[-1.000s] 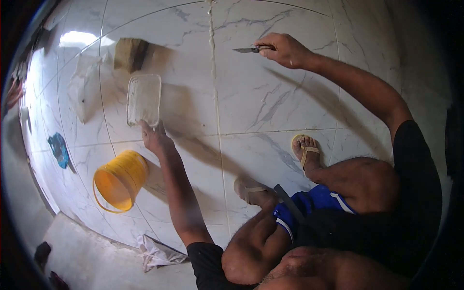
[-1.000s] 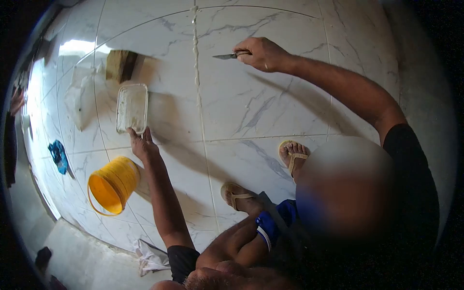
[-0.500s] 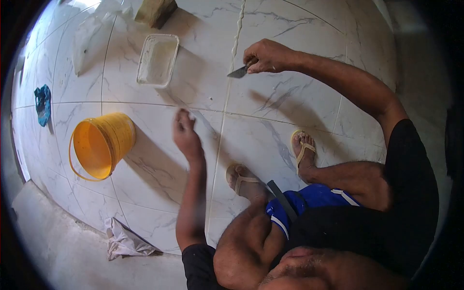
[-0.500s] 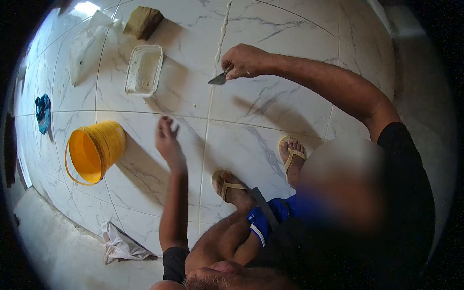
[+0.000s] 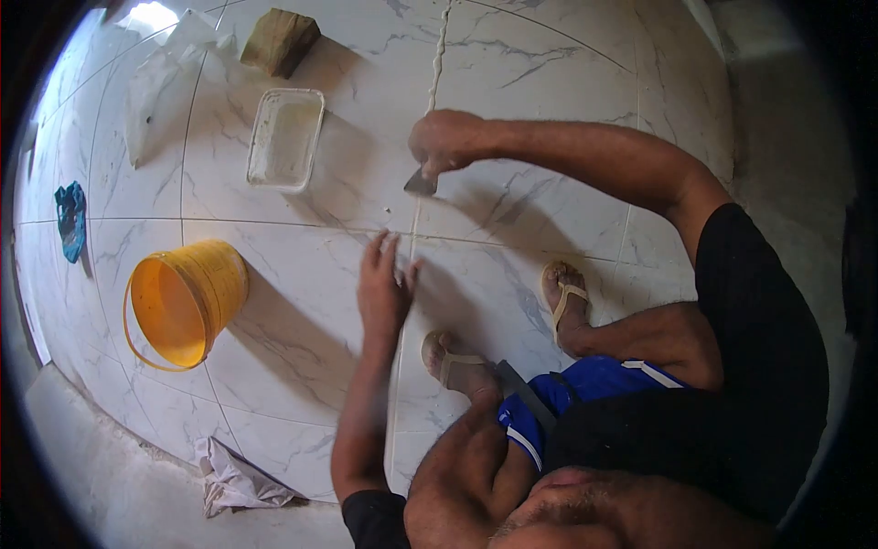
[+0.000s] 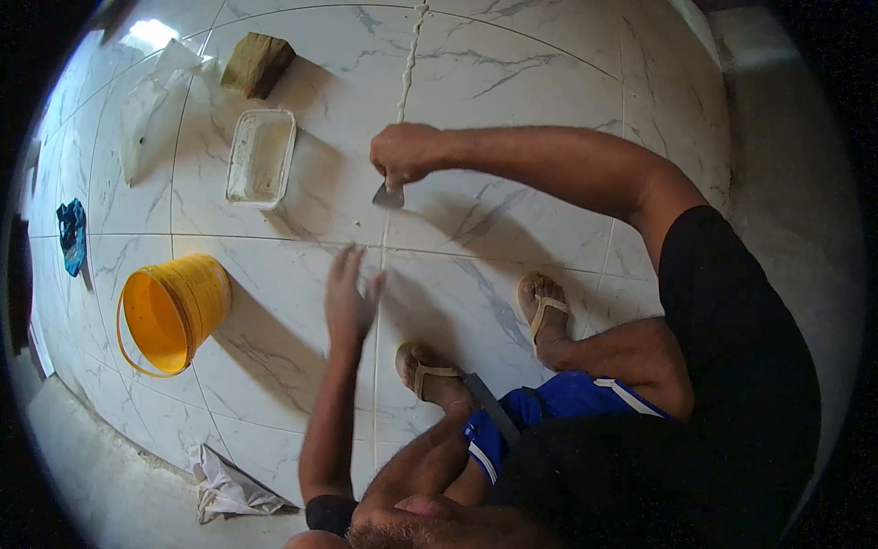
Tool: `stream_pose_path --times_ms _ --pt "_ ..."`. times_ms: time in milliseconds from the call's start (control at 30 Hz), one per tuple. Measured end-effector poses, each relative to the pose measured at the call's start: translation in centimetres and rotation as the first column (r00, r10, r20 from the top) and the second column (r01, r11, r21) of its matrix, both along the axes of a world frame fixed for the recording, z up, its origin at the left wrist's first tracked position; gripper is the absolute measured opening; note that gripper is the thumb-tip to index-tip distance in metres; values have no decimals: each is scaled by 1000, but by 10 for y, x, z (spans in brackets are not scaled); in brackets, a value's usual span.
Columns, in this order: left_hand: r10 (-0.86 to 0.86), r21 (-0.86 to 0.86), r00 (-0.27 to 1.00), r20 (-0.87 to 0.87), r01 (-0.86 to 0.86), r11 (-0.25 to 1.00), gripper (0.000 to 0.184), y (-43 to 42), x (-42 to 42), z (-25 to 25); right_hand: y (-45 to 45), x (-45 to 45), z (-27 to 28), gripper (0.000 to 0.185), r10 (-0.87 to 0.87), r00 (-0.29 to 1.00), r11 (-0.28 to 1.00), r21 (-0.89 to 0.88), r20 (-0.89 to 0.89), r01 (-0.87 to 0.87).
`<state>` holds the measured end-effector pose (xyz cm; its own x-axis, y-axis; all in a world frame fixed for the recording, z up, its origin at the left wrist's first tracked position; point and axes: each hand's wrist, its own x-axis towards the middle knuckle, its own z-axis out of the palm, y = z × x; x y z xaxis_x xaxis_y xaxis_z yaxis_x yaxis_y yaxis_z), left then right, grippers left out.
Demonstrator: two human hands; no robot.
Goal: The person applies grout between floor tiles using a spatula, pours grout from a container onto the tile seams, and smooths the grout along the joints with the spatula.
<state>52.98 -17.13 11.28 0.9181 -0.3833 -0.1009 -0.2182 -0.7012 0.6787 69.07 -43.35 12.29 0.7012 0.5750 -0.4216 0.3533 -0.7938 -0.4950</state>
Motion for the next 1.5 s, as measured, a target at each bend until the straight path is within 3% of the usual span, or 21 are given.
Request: stream_pose_path --times_ms 167,467,667,700,800,833,933,1067,1267,1500 --pt "19 -82 984 177 -4 997 39 -15 111 -20 -46 54 10 27 -84 996 996 -15 34 85" --pt "-34 -85 932 360 70 994 54 -53 222 -89 -106 144 21 31 -211 977 972 -99 36 214" --pt "-76 91 939 335 48 995 56 -56 216 -93 -162 200 12 33 -242 964 965 -75 107 250" --pt "-80 107 938 337 46 993 56 -58 218 -93 -166 210 7 27 -227 965 951 -183 133 249" --pt "-102 141 942 321 59 988 57 -56 217 -93 -195 241 7 32 -117 982 940 -304 149 158" --pt "-104 139 945 309 63 988 57 -56 218 -91 -204 249 0 46 -212 968 961 -153 134 231" --pt "-110 138 949 294 72 988 57 -56 218 -91 -224 272 -1 44 -205 969 945 -229 138 233" --pt "-102 132 959 266 69 989 57 -57 217 -92 -239 289 -1 43 -238 962 948 -184 133 260" --pt "-124 228 965 232 70 971 50 -56 218 -86 -238 294 18 41 -224 965 940 -230 135 250" --pt "-87 150 966 243 51 987 52 -58 217 -91 -207 245 70 34 -260 932 904 -275 252 327"
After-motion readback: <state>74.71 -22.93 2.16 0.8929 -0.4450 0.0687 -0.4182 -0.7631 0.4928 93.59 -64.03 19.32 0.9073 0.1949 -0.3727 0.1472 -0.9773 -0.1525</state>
